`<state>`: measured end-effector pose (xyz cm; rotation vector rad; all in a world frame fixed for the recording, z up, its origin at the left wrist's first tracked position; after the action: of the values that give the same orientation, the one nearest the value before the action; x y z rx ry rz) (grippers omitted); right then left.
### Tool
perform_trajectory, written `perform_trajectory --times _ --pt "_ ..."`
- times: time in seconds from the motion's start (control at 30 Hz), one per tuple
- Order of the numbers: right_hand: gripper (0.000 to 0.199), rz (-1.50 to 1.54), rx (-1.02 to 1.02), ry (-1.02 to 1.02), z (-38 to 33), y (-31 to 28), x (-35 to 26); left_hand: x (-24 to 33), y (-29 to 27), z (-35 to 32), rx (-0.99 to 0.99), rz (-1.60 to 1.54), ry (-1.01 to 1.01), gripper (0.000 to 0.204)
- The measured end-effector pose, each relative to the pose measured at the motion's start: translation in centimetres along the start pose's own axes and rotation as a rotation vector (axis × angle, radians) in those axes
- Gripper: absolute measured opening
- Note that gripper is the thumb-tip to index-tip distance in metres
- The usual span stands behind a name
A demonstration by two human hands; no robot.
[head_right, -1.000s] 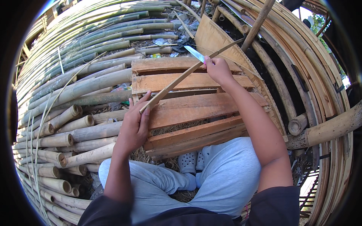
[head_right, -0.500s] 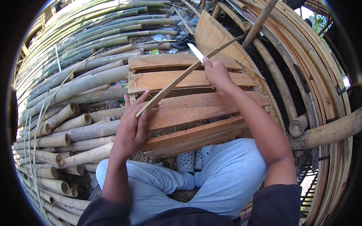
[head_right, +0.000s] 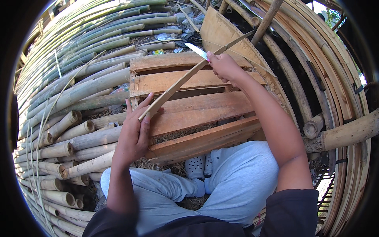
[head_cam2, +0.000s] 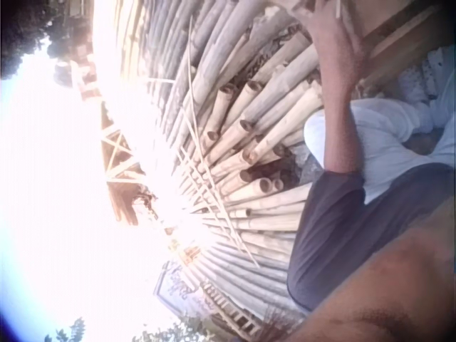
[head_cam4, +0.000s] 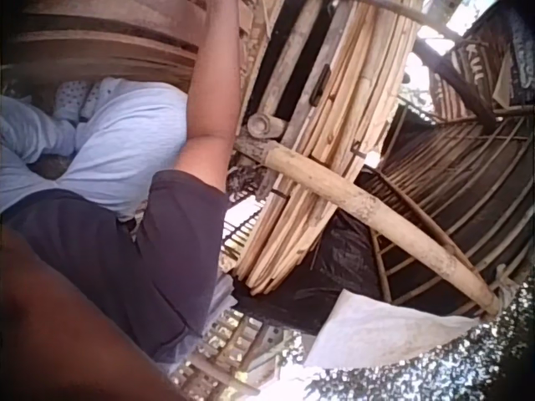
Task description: Scraping and thinning a thin bamboo strip using a small knife while sitting in a workshop.
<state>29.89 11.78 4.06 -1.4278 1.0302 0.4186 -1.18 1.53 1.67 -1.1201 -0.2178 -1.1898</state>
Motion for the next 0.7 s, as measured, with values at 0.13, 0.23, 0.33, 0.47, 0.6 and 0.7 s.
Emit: perform_trajectory --times 0.13,0.23,0.33,0.47,0.6,0.7 --pt "0.047 -0.062 0.17 0.022 -0.8 0.5 -0.4 0.1 0.2 -0.2 0.056 0.018 0.029 0.028" --pt "0.048 -0.123 -0.074 0.017 -2.5 2.4 -1.9 -0.9 0.0 -0.6 0.014 0.021 -0.037 0.035" --pt "0.054 -0.164 0.174 0.017 0.8 -0.7 0.0 0.0 0.3 -0.2 0.025 0.024 0.027 0.034" --pt "0.057 -0.282 -0.047 -0.104 -4.4 3.4 -2.9 -0.7 0.1 -0.7 0.05 0.036 -0.013 0.034" --pt "0.059 -0.333 0.169 -0.097 -1.2 1.0 -2.1 -0.1 0.2 -0.2 0.09 -0.054 0.001 0.027" --pt "0.058 -0.342 0.151 -0.119 -3.0 2.4 -2.5 -0.6 0.0 -0.6 0.07 -0.007 -0.003 0.031"
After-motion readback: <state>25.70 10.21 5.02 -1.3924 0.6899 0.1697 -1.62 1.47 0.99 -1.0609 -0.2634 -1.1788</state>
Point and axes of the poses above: each hand's wrist, its own z-axis towards the middle knuckle, its own y-axis out of the palm, x = y × z, the point moved 3 cm from there along z, towards the middle knuckle, and after that the axes turned 9 degrees about x, right-handed, at the moved point
